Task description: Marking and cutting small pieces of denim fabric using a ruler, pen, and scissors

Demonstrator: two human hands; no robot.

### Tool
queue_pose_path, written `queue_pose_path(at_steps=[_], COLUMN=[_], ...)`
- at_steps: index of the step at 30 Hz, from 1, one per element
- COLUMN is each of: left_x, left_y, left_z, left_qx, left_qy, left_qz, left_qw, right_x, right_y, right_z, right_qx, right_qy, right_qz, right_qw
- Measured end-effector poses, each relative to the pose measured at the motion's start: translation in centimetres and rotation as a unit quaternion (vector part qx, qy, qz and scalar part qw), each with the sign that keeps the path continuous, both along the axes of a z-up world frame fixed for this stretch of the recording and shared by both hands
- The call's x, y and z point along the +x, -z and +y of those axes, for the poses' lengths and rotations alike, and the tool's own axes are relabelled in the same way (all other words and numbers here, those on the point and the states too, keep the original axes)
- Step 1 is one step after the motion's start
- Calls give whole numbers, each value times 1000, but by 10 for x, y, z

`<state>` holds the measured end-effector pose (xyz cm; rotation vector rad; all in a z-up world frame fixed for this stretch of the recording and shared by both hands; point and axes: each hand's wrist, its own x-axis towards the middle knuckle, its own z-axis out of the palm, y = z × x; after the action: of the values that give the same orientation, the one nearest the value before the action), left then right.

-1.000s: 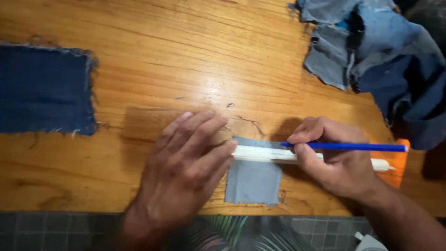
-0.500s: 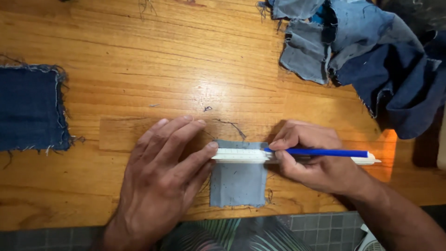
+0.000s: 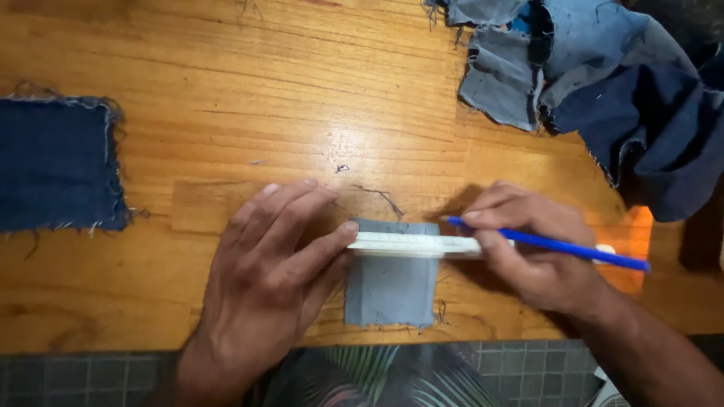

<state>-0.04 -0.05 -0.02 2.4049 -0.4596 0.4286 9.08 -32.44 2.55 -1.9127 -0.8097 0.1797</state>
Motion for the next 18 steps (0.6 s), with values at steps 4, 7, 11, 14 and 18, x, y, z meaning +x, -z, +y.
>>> queue_pose_path(at_steps=[4, 7, 11, 14, 18], left_x=[-1, -5, -23, -50, -67], left_y=[3, 4, -19, -10, 14], left_z=[0, -3, -21, -53, -74], left_qx=[-3, -11, -2, 53, 153], left_qy=[-5, -14, -71, 4, 7], left_qz=[-26, -39, -125, -96, -50], left_qw=[1000, 999, 990, 994, 987], right_x=[0, -8, -6, 4, 52], right_y=[-29, -28, -29, -22, -19], right_z=[-12, -17, -15, -18, -24], right_qx=[-137, -257, -225, -292, -438], right_qy=[-79, -96, -29, 120, 94], right_qz=[-113, -191, -178, -212, -270], right_qw=[981, 942, 957, 925, 852])
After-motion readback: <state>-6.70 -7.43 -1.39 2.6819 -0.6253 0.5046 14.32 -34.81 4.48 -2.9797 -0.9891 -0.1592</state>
